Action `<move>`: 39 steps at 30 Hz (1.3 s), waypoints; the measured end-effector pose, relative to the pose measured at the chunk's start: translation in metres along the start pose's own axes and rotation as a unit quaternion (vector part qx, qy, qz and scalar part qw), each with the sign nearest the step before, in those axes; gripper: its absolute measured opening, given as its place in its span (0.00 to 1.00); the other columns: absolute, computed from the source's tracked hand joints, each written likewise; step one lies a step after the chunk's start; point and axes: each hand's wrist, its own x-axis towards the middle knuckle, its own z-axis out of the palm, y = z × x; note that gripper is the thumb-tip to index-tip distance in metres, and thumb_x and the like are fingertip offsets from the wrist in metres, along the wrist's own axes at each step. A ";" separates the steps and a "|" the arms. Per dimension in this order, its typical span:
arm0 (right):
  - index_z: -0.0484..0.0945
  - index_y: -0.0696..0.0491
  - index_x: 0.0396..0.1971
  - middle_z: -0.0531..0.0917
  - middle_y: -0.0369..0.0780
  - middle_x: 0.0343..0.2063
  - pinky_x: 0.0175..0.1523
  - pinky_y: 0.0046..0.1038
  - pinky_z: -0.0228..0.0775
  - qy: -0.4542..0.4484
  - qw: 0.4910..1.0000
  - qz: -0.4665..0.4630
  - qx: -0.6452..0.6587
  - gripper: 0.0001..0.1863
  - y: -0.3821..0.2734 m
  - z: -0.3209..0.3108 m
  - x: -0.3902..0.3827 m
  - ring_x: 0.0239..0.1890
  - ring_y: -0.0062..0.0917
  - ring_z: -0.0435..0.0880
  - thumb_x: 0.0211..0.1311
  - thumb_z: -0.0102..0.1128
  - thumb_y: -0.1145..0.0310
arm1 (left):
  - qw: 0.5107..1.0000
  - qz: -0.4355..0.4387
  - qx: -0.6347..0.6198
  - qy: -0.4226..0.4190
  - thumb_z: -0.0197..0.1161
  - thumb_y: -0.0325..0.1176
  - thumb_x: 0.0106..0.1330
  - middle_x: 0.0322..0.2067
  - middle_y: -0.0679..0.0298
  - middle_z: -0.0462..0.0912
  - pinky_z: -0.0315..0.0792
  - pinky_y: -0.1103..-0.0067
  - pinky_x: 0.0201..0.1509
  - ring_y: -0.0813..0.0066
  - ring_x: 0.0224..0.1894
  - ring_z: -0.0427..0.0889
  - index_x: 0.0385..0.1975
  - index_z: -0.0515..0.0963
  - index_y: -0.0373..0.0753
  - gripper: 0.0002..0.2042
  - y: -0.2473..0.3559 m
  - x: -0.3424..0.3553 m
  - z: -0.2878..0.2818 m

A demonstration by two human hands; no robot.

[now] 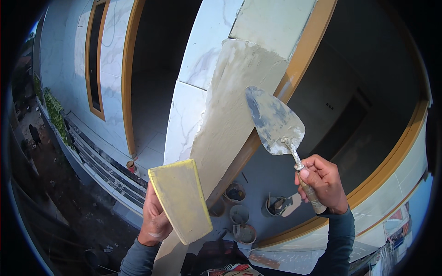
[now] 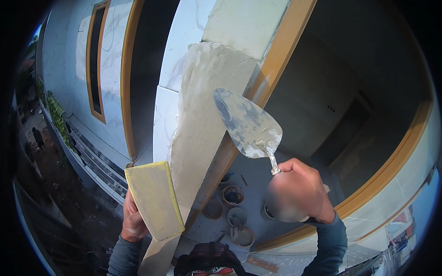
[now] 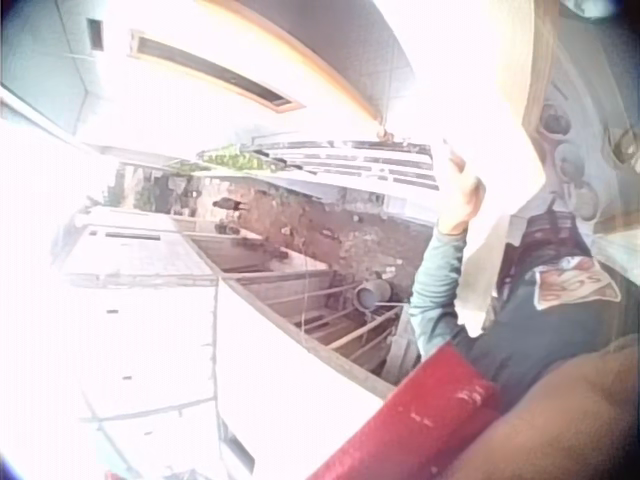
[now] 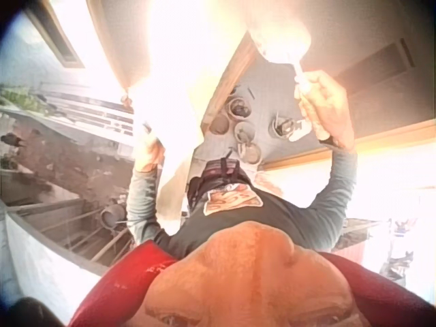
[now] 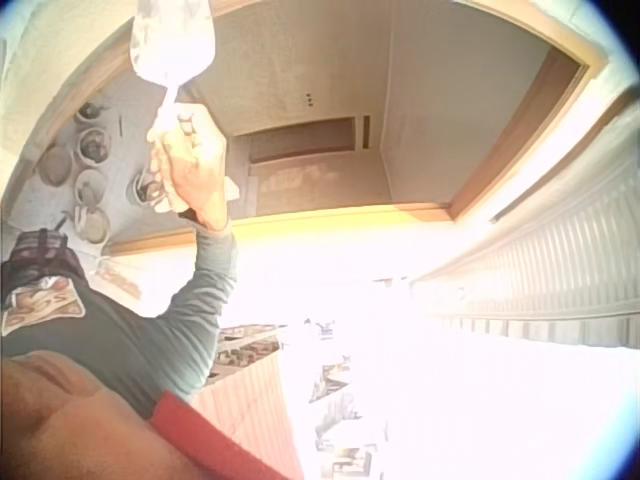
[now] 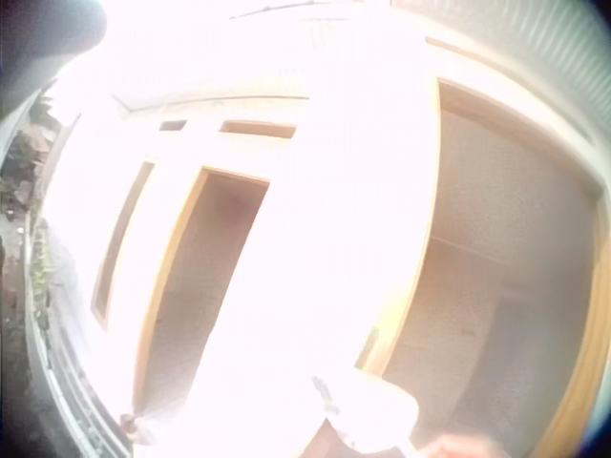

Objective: The person smooths and shapes the plastered corner of a wall using a float and a trowel.

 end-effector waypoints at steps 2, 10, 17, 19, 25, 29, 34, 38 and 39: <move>0.74 0.61 0.40 0.82 0.40 0.27 0.24 0.20 0.69 -0.063 0.997 0.030 -0.045 0.06 0.004 -0.003 -0.011 0.20 0.16 0.78 0.70 0.55 0.73 | 1.000 0.000 0.001 0.000 0.70 0.21 0.55 0.63 0.58 0.69 0.72 0.64 0.66 0.64 0.63 0.75 0.71 0.50 0.43 0.45 0.000 0.000 -0.001; 0.74 0.61 0.40 0.80 0.40 0.25 0.22 0.19 0.69 0.083 0.996 -0.043 0.006 0.11 -0.050 -0.012 -0.002 0.18 0.17 0.77 0.72 0.54 0.67 | 1.000 -0.004 0.014 0.007 0.72 0.22 0.55 0.63 0.57 0.68 0.72 0.63 0.66 0.63 0.63 0.75 0.71 0.49 0.43 0.46 -0.001 0.003 -0.003; 0.74 0.60 0.40 0.81 0.38 0.26 0.25 0.19 0.69 -0.092 0.987 0.029 -0.127 0.09 0.002 -0.008 -0.011 0.20 0.15 0.78 0.71 0.55 0.69 | 1.000 0.022 0.009 0.014 0.74 0.25 0.55 0.64 0.57 0.68 0.73 0.63 0.66 0.63 0.63 0.75 0.70 0.50 0.43 0.45 -0.002 -0.004 -0.010; 0.74 0.61 0.40 0.81 0.38 0.26 0.26 0.19 0.70 -0.081 0.988 0.033 -0.124 0.09 0.006 -0.006 -0.019 0.21 0.15 0.78 0.71 0.55 0.69 | 0.999 0.025 0.018 0.022 0.74 0.26 0.54 0.63 0.57 0.68 0.73 0.63 0.65 0.63 0.63 0.75 0.70 0.50 0.43 0.46 -0.002 -0.004 -0.012; 0.74 0.61 0.40 0.81 0.37 0.26 0.25 0.19 0.69 0.056 0.995 -0.050 -0.065 0.10 -0.011 -0.007 -0.005 0.20 0.14 0.77 0.70 0.56 0.68 | 0.999 0.024 0.036 0.008 0.74 0.27 0.55 0.62 0.57 0.69 0.72 0.64 0.66 0.64 0.63 0.74 0.70 0.51 0.43 0.45 -0.002 0.000 -0.010; 0.75 0.60 0.39 0.81 0.36 0.23 0.25 0.19 0.69 -0.027 0.995 0.011 -0.092 0.09 0.002 -0.004 0.005 0.20 0.15 0.78 0.71 0.57 0.68 | 0.999 0.032 0.034 0.012 0.74 0.27 0.55 0.61 0.58 0.70 0.71 0.64 0.66 0.65 0.63 0.75 0.69 0.53 0.42 0.44 -0.005 -0.003 -0.009; 0.75 0.60 0.37 0.79 0.35 0.19 0.25 0.20 0.68 -0.106 0.961 -0.017 -0.254 0.09 0.003 -0.005 -0.012 0.19 0.15 0.79 0.70 0.59 0.68 | 0.998 0.029 0.045 0.040 0.76 0.29 0.55 0.61 0.59 0.70 0.71 0.65 0.66 0.66 0.62 0.75 0.66 0.55 0.42 0.42 0.002 -0.006 -0.007; 0.76 0.60 0.36 0.79 0.35 0.21 0.24 0.19 0.66 0.055 0.979 -0.057 -0.190 0.10 -0.032 -0.012 -0.003 0.18 0.14 0.76 0.70 0.57 0.67 | 0.997 0.065 0.051 0.011 0.77 0.31 0.56 0.57 0.61 0.71 0.73 0.69 0.64 0.70 0.59 0.75 0.56 0.59 0.43 0.33 0.002 -0.001 -0.004; 0.76 0.60 0.37 0.79 0.35 0.21 0.24 0.19 0.66 0.096 0.979 -0.072 -0.163 0.10 -0.040 -0.011 0.000 0.17 0.13 0.76 0.70 0.56 0.67 | 0.995 0.086 0.060 0.006 0.77 0.32 0.57 0.54 0.62 0.71 0.74 0.70 0.62 0.72 0.57 0.75 0.50 0.60 0.43 0.30 0.001 0.000 -0.002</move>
